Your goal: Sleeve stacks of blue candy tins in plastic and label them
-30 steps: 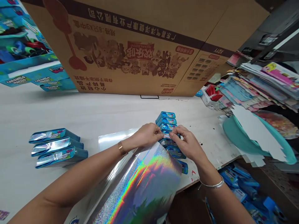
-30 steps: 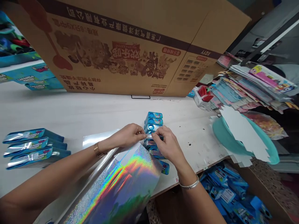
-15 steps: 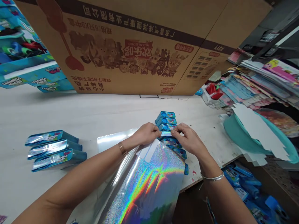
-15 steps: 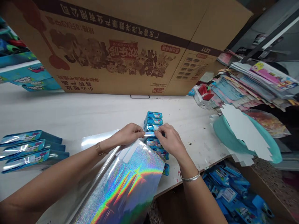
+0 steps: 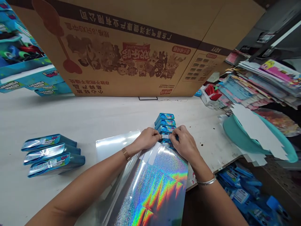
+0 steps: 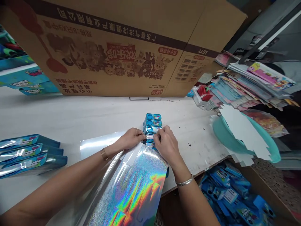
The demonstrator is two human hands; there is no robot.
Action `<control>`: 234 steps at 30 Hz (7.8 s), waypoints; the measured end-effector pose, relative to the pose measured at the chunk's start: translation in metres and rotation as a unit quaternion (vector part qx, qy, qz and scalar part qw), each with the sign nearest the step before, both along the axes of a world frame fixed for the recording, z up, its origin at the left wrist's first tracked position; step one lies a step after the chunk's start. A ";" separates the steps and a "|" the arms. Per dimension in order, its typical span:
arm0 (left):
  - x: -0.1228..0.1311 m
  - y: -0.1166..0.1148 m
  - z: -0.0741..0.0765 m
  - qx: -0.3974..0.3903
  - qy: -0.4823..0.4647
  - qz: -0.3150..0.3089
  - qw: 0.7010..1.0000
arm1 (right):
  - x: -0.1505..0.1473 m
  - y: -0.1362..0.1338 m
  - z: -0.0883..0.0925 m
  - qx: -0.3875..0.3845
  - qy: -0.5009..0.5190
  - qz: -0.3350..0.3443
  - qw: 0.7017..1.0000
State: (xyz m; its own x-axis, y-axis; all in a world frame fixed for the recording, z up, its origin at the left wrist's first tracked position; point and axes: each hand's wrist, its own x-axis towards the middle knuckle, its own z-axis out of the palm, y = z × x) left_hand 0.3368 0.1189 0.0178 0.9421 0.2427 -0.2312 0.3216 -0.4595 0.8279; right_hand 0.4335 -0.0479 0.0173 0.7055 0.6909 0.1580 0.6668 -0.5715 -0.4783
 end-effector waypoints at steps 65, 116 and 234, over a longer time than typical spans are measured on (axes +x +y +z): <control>-0.160 -0.102 0.115 -0.083 -0.084 -0.134 0.984 | -0.138 -0.115 0.064 0.266 -0.306 0.236 0.884; -0.169 -0.119 0.099 -0.125 -0.095 -0.059 0.986 | -0.166 -0.139 0.058 0.195 -0.363 0.196 0.890; -0.035 0.015 0.026 -0.031 -0.149 0.099 0.983 | 0.001 0.056 0.056 0.398 0.314 -0.018 0.862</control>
